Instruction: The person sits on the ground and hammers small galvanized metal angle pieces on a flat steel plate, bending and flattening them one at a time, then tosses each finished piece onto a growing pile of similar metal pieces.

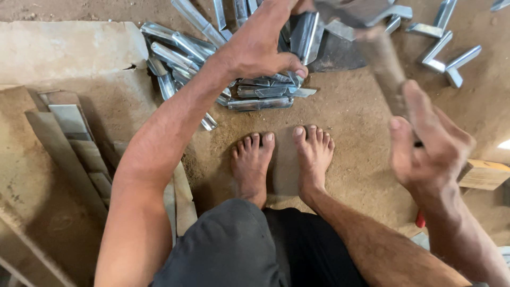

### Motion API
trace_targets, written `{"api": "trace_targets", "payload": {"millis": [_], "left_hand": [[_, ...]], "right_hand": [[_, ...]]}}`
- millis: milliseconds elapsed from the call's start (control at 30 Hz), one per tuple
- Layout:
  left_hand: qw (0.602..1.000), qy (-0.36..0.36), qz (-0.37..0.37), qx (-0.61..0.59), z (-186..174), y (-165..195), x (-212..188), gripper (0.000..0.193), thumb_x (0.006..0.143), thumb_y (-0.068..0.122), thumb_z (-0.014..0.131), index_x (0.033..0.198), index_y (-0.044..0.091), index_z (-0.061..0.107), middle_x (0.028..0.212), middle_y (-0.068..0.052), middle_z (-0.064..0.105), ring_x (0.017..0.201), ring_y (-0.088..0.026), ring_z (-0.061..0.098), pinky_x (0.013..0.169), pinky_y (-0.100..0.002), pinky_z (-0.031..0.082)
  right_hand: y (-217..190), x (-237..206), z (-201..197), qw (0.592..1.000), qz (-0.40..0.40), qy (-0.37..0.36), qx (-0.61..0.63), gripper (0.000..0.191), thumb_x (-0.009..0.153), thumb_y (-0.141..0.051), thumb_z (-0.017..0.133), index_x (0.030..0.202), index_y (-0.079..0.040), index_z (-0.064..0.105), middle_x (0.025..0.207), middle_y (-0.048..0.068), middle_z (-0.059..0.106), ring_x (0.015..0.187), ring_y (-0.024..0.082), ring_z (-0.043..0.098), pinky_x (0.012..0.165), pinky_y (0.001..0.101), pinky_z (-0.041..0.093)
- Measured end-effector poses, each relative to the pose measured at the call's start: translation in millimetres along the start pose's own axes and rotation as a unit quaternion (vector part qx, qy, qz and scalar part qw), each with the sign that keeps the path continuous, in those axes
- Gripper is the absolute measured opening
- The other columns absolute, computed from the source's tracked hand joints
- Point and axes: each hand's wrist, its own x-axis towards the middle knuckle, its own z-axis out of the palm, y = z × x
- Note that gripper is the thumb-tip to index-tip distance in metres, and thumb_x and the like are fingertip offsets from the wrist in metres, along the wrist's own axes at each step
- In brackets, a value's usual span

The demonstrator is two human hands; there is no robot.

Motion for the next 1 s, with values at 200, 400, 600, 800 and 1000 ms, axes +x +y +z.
{"api": "trace_targets", "payload": {"millis": [200, 400, 600, 800, 1000], "left_hand": [[0.994, 0.048, 0.099, -0.028, -1, 0, -4, 0.116, 0.064, 0.04, 0.105, 0.152, 0.0, 0.041, 0.146, -0.019, 0.052, 0.139, -0.036, 0.049, 0.118, -0.048, 0.039], [0.985, 0.02, 0.139, -0.099, -13, 0, -1, 0.095, 0.064, 0.028, 0.103, 0.144, 0.011, 0.056, 0.139, -0.007, 0.063, 0.134, -0.029, 0.058, 0.114, -0.043, 0.044], [0.991, 0.014, 0.116, -0.061, -21, 13, -1, 0.09, 0.065, 0.03, 0.103, 0.142, 0.011, 0.062, 0.131, -0.01, 0.063, 0.125, -0.029, 0.058, 0.11, -0.042, 0.045], [0.993, 0.019, -0.02, -0.117, -22, 33, 10, 0.047, 0.091, 0.041, 0.086, 0.125, 0.013, 0.071, 0.104, -0.006, 0.071, 0.099, -0.024, 0.067, 0.092, -0.038, 0.051], [0.954, 0.172, -0.071, 0.236, 19, 56, 29, 0.066, 0.098, 0.069, 0.066, 0.122, 0.007, 0.061, 0.099, -0.014, 0.068, 0.093, -0.028, 0.066, 0.079, -0.044, 0.05]], "right_hand": [[30, -38, 13, 0.999, -0.007, 0.035, 0.014, 0.031, 0.109, -0.002, 0.063, 0.14, 0.0, 0.064, 0.083, 0.011, 0.067, 0.059, 0.011, 0.054, 0.045, 0.0254, 0.046], [70, -75, 53, 0.999, -0.021, 0.038, 0.002, 0.032, 0.107, -0.003, 0.063, 0.137, 0.005, 0.068, 0.086, 0.009, 0.068, 0.058, 0.01, 0.053, 0.047, 0.0246, 0.046], [91, -74, 37, 0.994, -0.016, 0.062, -0.089, 0.027, 0.099, 0.003, 0.07, 0.126, 0.002, 0.073, 0.076, 0.012, 0.063, 0.058, 0.019, 0.051, 0.048, 0.0319, 0.044], [71, -88, 21, 0.995, -0.023, 0.093, -0.024, 0.028, 0.109, 0.0, 0.069, 0.135, 0.006, 0.064, 0.093, 0.021, 0.069, 0.075, 0.023, 0.066, 0.067, 0.0343, 0.054], [72, -94, 21, 0.989, -0.016, 0.142, 0.039, 0.022, 0.106, -0.015, 0.062, 0.123, -0.003, 0.067, 0.086, 0.011, 0.072, 0.068, 0.019, 0.07, 0.065, 0.0307, 0.057]]}}
